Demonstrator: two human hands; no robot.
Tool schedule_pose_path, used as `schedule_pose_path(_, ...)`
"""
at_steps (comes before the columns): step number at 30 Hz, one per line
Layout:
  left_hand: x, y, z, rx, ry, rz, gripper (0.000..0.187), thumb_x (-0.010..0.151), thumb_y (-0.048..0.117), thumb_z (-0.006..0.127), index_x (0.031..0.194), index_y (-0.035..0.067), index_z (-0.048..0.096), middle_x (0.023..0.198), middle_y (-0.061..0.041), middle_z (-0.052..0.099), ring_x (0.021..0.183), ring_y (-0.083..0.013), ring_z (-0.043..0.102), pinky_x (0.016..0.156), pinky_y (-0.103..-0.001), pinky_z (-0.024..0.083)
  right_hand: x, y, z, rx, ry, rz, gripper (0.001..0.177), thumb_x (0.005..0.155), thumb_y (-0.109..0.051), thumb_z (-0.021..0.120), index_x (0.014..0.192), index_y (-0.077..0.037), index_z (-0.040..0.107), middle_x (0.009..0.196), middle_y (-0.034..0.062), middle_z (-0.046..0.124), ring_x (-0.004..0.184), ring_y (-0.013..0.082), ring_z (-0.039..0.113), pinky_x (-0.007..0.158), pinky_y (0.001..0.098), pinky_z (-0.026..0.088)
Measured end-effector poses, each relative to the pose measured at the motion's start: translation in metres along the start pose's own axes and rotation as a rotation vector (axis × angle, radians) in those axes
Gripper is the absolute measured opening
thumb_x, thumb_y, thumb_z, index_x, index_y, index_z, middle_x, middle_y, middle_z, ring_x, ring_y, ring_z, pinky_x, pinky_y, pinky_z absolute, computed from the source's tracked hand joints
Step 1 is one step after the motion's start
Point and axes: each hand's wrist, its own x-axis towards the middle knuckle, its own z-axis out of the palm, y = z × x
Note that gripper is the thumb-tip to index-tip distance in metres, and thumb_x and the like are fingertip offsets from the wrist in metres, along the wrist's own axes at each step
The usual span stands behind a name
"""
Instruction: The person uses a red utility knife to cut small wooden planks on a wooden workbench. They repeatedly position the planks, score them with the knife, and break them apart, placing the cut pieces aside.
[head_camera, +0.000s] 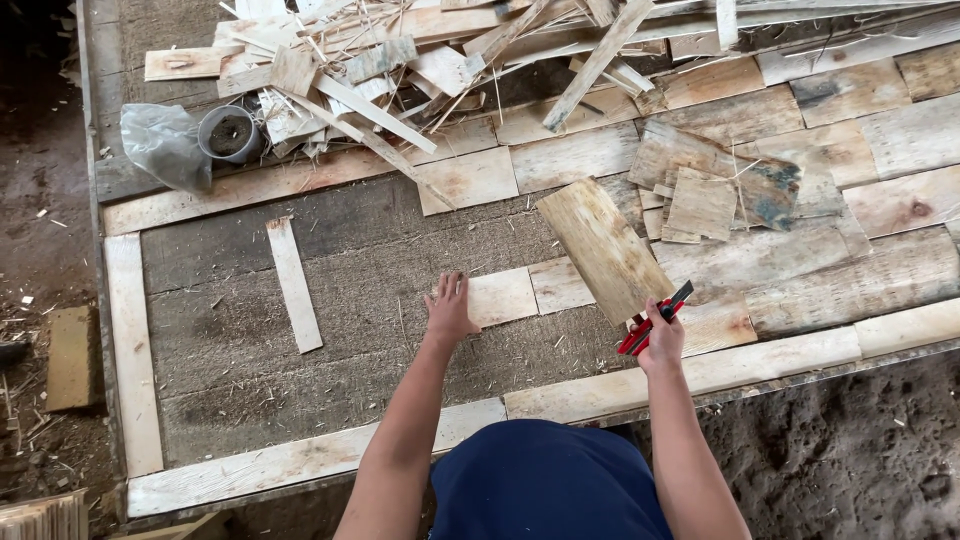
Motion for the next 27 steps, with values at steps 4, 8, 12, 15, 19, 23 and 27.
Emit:
schedule_pose_path(4, -0.004, 0.0, -0.001, 0.011, 0.007, 0.009, 0.122, 0.06, 0.038, 0.096, 0.16, 0.017, 0.03, 0.167, -0.01, 0.018, 0.157, -0.0369, 0.013, 0.116, -0.075, 0.03, -0.005, -0.003, 0.001, -0.008, 0.005, -0.001, 0.034, 0.093, -0.021, 0.083, 0.105, -0.009, 0.053, 0.091, 0.0048, 0.05, 0.073, 0.0274, 0.068, 0.056, 0.0272, 0.055)
schedule_pose_path(8, -0.006, 0.0, -0.001, 0.018, 0.03, 0.008, 0.12, 0.06, 0.04, 0.096, 0.159, 0.019, 0.031, 0.167, -0.009, 0.018, 0.157, -0.0355, 0.014, 0.117, -0.074, 0.03, -0.002, 0.0, -0.001, 0.0, 0.007, 0.006, 0.033, 0.093, -0.02, 0.083, 0.105, -0.009, 0.053, 0.091, 0.0047, 0.049, 0.074, 0.0284, 0.068, 0.056, 0.0276, 0.055)
schedule_pose_path(12, -0.018, 0.011, -0.017, -0.005, 0.026, -0.004, 0.124, 0.06, 0.045, 0.095, 0.162, 0.023, 0.027, 0.168, -0.009, 0.018, 0.158, -0.0352, 0.013, 0.117, -0.074, 0.027, -0.004, -0.003, -0.001, -0.002, 0.009, 0.0, 0.032, 0.093, -0.019, 0.082, 0.104, -0.01, 0.053, 0.09, 0.0048, 0.049, 0.073, 0.0279, 0.068, 0.056, 0.0271, 0.055)
schedule_pose_path(15, -0.034, 0.01, -0.037, -0.156, 0.095, -0.007, 0.106, 0.076, 0.052, 0.084, 0.162, 0.024, 0.029, 0.168, -0.008, 0.021, 0.158, -0.0312, 0.017, 0.12, -0.071, 0.026, -0.003, -0.001, -0.003, 0.002, 0.015, 0.007, 0.034, 0.092, -0.019, 0.083, 0.104, -0.01, 0.053, 0.091, 0.0051, 0.049, 0.074, 0.0295, 0.069, 0.055, 0.0273, 0.055)
schedule_pose_path(19, -0.03, -0.038, -0.009, -0.221, 0.494, -0.173, 0.052, 0.091, 0.031, 0.077, 0.138, 0.018, 0.058, 0.134, -0.01, 0.052, 0.122, -0.0275, 0.058, 0.095, -0.045, 0.056, -0.005, 0.002, 0.0, -0.007, 0.006, 0.012, 0.033, 0.093, -0.021, 0.082, 0.105, -0.011, 0.054, 0.092, 0.0043, 0.049, 0.075, 0.0281, 0.069, 0.056, 0.0265, 0.056)
schedule_pose_path(23, -0.049, -0.091, -0.003, -0.375, 0.407, -0.409, 0.036, 0.099, 0.028, 0.071, 0.119, 0.003, 0.054, 0.116, -0.013, 0.053, 0.113, -0.0327, 0.062, 0.087, -0.049, 0.06, -0.015, 0.007, 0.013, -0.048, -0.015, 0.019, 0.033, 0.093, -0.023, 0.082, 0.106, -0.012, 0.054, 0.092, 0.0031, 0.05, 0.077, 0.027, 0.069, 0.059, 0.0259, 0.056)
schedule_pose_path(27, -0.032, -0.136, 0.039, -0.536, 0.331, -0.478, 0.023, 0.091, 0.026, 0.078, 0.099, 0.008, 0.065, 0.099, -0.008, 0.061, 0.099, -0.0307, 0.07, 0.08, -0.048, 0.061, -0.027, 0.016, 0.026, -0.1, -0.034, 0.018, 0.034, 0.093, -0.024, 0.083, 0.105, -0.012, 0.053, 0.091, 0.0021, 0.05, 0.075, 0.0235, 0.067, 0.058, 0.0251, 0.056)
